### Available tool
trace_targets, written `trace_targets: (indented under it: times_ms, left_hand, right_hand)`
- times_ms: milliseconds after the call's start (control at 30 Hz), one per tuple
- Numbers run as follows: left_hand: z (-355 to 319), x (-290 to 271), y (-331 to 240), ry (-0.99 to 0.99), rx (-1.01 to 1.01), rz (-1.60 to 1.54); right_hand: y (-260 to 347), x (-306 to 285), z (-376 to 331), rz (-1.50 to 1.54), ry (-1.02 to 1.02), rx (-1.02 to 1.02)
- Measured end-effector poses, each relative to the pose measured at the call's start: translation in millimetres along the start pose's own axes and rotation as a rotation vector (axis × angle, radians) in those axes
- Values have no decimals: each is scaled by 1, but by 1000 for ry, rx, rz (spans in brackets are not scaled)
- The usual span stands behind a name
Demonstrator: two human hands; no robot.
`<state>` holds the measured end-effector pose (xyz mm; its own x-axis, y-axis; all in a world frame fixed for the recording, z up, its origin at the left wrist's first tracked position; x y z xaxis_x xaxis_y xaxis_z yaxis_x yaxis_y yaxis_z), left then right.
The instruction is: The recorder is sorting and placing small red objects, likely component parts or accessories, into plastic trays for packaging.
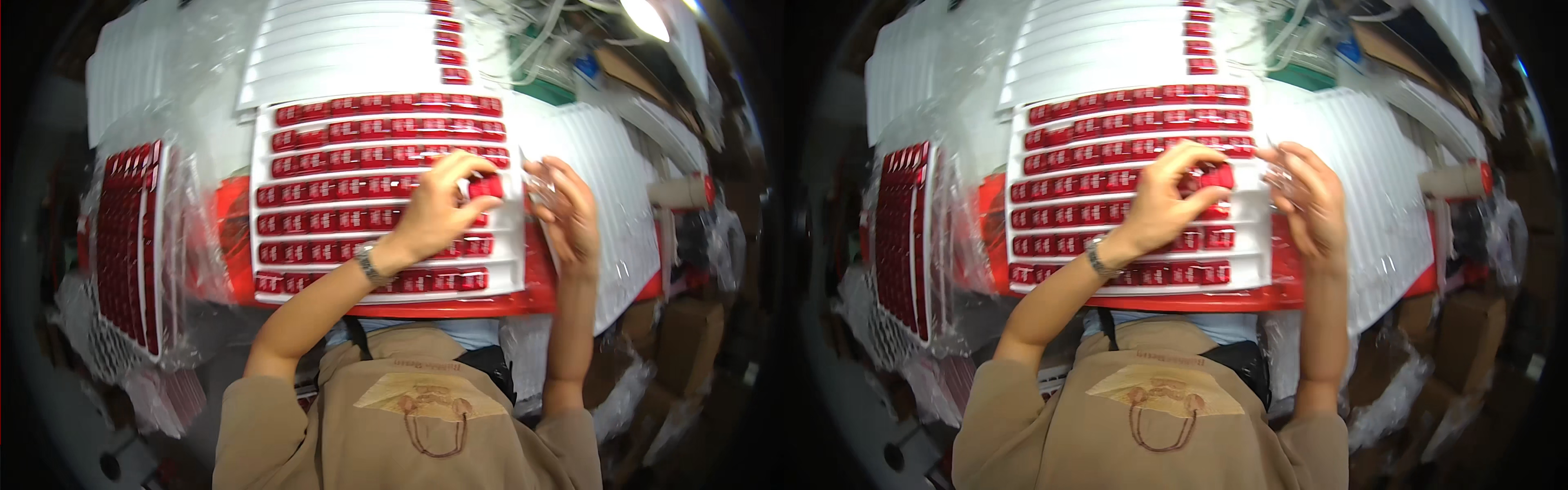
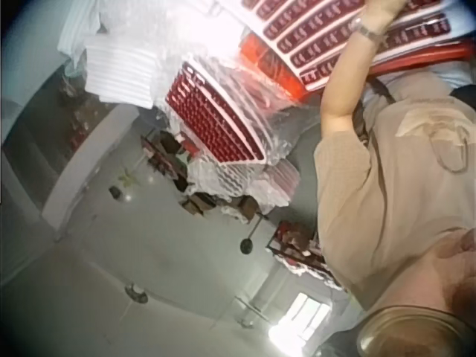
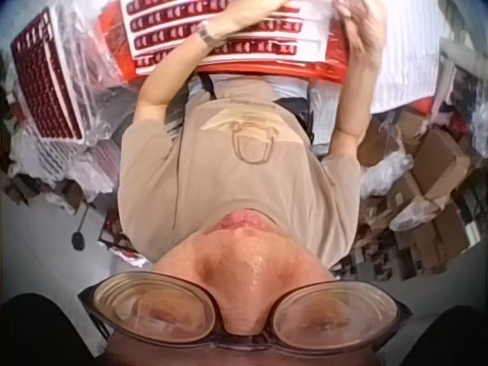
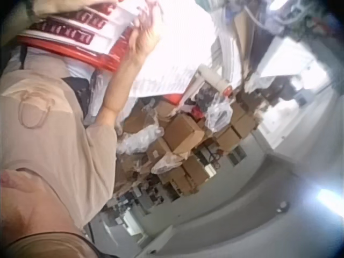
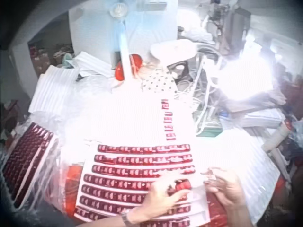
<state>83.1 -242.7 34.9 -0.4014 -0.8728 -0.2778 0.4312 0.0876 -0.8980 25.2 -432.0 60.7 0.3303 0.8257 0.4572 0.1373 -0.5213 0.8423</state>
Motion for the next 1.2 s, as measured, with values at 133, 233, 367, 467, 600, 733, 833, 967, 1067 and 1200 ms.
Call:
trace_targets:
  times_ms: [133, 233, 367, 467, 600, 733, 833, 967, 1067, 1200]
  left_hand:
    - [-3, 3, 5, -74, -93, -77]
    - [0, 16, 6, -49, -51, -115]
    - [-5, 23, 16, -82, -243, -387]
    - [-1, 11, 11, -85, -157, -31]
    - [15, 28, 20, 64, 126, 430]
    - [18, 36, 22, 126, 260, 688]
    - [0, -9, 13, 94, 150, 765]
    - [-9, -29, 23, 104, 132, 660]
    - [-13, -24, 3, 208, -126, 57]
    - [-27, -16, -3, 283, -178, -485]
  right_hand:
    - [-25, 15, 10, -141, -59, -340]
    - [-35, 34, 6, -328, -133, -609]
    - [-30, 33, -1, -844, -42, -773]
    - [-25, 18, -7, -949, 132, -735]
    - [-22, -19, 0, -635, -283, -449]
    - [-13, -27, -19, -628, -242, -413]
    - [-5, -30, -42, -230, -210, -265]
    - [-16, -15, -30, 0, -2, -286]
    - [-25, 30, -23, 93, 209, -396]
    - [-39, 50, -19, 195, 525, -317]
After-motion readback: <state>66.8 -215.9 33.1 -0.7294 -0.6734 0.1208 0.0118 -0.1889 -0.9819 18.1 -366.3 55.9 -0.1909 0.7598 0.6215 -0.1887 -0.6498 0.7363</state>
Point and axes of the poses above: each hand's wrist, its own z-axis towards the middle knuckle, its own x-axis out of the palm, y = z × x, the point moved 1 cm from there along z, towards the middle knuckle, and after that the axes turned 5 degrees about z, right-handed, at the moved point
